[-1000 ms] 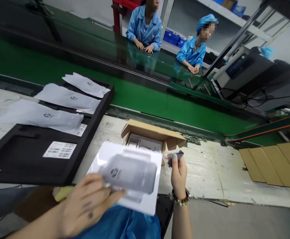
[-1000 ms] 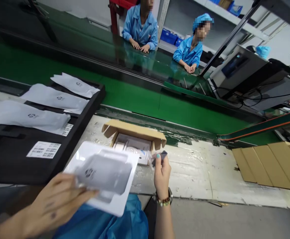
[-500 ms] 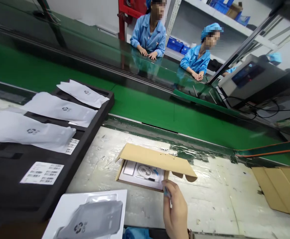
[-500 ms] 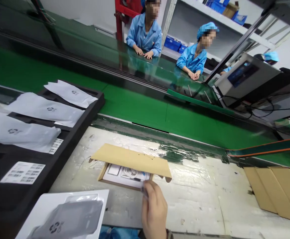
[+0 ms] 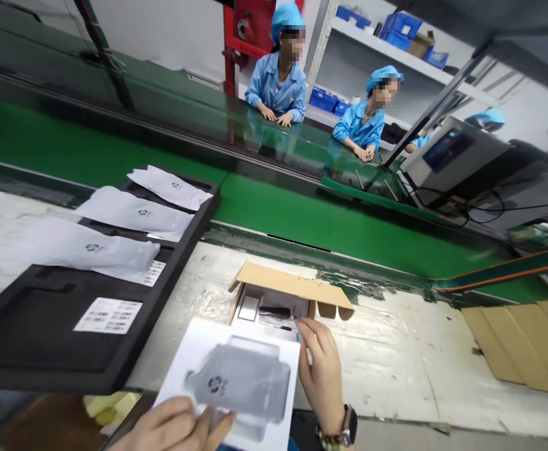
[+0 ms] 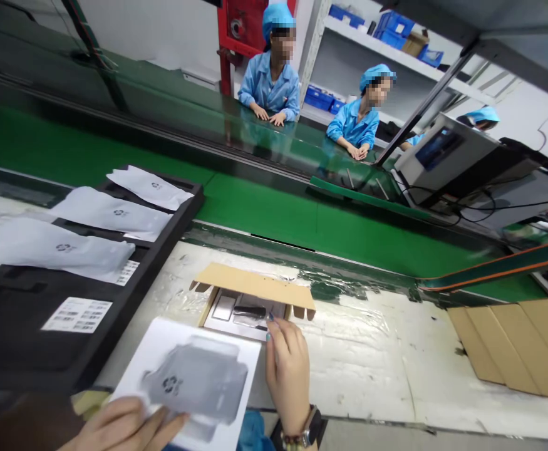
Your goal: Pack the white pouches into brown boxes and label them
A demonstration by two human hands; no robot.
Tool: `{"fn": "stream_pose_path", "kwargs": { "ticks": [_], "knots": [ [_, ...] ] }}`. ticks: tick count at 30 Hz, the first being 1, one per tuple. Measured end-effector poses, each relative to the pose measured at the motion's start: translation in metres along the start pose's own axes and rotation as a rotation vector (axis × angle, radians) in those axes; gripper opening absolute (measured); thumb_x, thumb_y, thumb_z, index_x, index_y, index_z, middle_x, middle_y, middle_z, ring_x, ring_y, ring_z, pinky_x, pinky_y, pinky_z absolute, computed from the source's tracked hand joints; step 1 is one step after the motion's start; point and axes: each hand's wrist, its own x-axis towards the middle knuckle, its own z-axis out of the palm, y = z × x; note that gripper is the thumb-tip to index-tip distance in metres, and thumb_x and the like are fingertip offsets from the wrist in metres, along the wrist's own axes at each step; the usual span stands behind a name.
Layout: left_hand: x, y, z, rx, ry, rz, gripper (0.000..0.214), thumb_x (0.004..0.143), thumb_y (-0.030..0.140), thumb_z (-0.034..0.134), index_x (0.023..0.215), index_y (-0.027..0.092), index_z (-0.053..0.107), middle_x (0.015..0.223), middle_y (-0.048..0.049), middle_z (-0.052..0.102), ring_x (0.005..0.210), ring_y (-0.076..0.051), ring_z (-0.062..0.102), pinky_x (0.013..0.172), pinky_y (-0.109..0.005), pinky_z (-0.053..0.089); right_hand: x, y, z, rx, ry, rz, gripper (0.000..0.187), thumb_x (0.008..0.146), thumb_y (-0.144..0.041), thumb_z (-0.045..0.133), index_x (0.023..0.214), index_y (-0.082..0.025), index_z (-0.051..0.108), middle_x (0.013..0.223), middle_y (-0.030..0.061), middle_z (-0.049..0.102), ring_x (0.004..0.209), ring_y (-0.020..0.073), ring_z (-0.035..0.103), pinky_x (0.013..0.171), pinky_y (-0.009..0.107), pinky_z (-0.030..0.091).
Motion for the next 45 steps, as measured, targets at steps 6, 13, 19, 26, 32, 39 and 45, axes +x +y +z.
{"fn": "stream_pose_path", "kwargs": {
  "ticks": [6, 13, 19, 26, 32, 39, 45],
  "knots": [
    [0.109, -0.026, 0.024, -0.192, 0.132, 0.149, 0.023, 0.085, 0.007, 0.065, 0.107, 0.012, 0.069, 0.071, 0.0000, 0.065, 0.065, -0.013, 0.058, 0.066, -0.032, 0.052, -0.021, 0.021, 0.001, 0.132, 0.400, 0.233, 0.025, 0.098, -0.027, 0.046, 0.114, -0.021, 0.065, 0.110, 0.0127, 0.067, 0.105, 0.0304, 0.062, 0.090, 0.050, 0.049],
    [0.139, -0.044, 0.069, -0.099, 0.061, 0.168, 0.016, 0.097, 0.008, 0.050, 0.104, 0.013, 0.063, 0.075, -0.0013, 0.064, 0.069, -0.017, 0.056, 0.066, -0.035, 0.044, -0.023, 0.033, 0.032, 0.541, 0.353, 0.425, 0.039, 0.098, -0.040, 0.048, 0.131, -0.021, 0.060, 0.134, 0.0126, 0.061, 0.123, 0.0281, 0.058, 0.104, 0.047, 0.047],
    [0.132, -0.051, 0.073, -0.329, -0.228, -0.078, 0.020, 0.100, 0.019, 0.050, 0.113, 0.021, 0.065, 0.086, -0.0033, 0.062, 0.081, -0.019, 0.055, 0.072, -0.033, 0.040, -0.026, 0.033, 0.049, 0.627, 0.400, 0.463, 0.042, 0.100, -0.041, 0.045, 0.133, -0.019, 0.057, 0.138, 0.0131, 0.058, 0.128, 0.0280, 0.054, 0.109, 0.048, 0.042],
    [0.134, -0.047, 0.058, -0.386, -0.359, -0.119, 0.025, 0.101, 0.027, 0.051, 0.122, 0.025, 0.063, 0.093, -0.0042, 0.060, 0.088, -0.021, 0.052, 0.079, -0.034, 0.037, -0.026, 0.027, 0.044, 0.675, 0.362, 0.478, 0.040, 0.101, -0.041, 0.044, 0.136, -0.023, 0.054, 0.143, 0.0102, 0.054, 0.133, 0.0259, 0.049, 0.113, 0.047, 0.037],
    [0.132, -0.041, 0.062, -0.446, -0.376, -0.191, 0.027, 0.103, 0.026, 0.044, 0.120, 0.023, 0.065, 0.094, -0.0055, 0.060, 0.091, -0.021, 0.054, 0.079, -0.035, 0.038, -0.017, 0.024, 0.048, 0.563, 0.413, 0.391, 0.043, 0.100, -0.038, 0.045, 0.140, -0.021, 0.048, 0.143, 0.0152, 0.053, 0.131, 0.0276, 0.052, 0.109, 0.051, 0.042],
    [0.139, -0.032, 0.057, -0.405, -0.388, -0.278, 0.026, 0.103, 0.032, 0.045, 0.111, 0.023, 0.069, 0.092, -0.0045, 0.060, 0.088, -0.021, 0.057, 0.085, -0.037, 0.041, 0.034, 0.028, -0.003, 0.385, 0.477, 0.301, 0.062, 0.092, -0.033, 0.055, 0.150, -0.023, 0.033, 0.129, 0.0143, 0.056, 0.110, 0.0257, 0.059, 0.091, 0.042, 0.051],
    [0.149, -0.020, 0.062, -0.314, -0.356, -0.252, 0.046, 0.090, 0.041, 0.067, 0.134, 0.036, 0.056, 0.145, -0.0075, 0.049, 0.123, -0.034, 0.047, 0.100, -0.050, 0.039, 0.059, 0.021, -0.039, 0.248, 0.220, 0.147, 0.049, 0.092, -0.022, 0.046, 0.141, -0.021, 0.046, 0.095, 0.0059, 0.068, 0.070, 0.0201, 0.062, 0.072, 0.034, 0.052]
  ]
}}
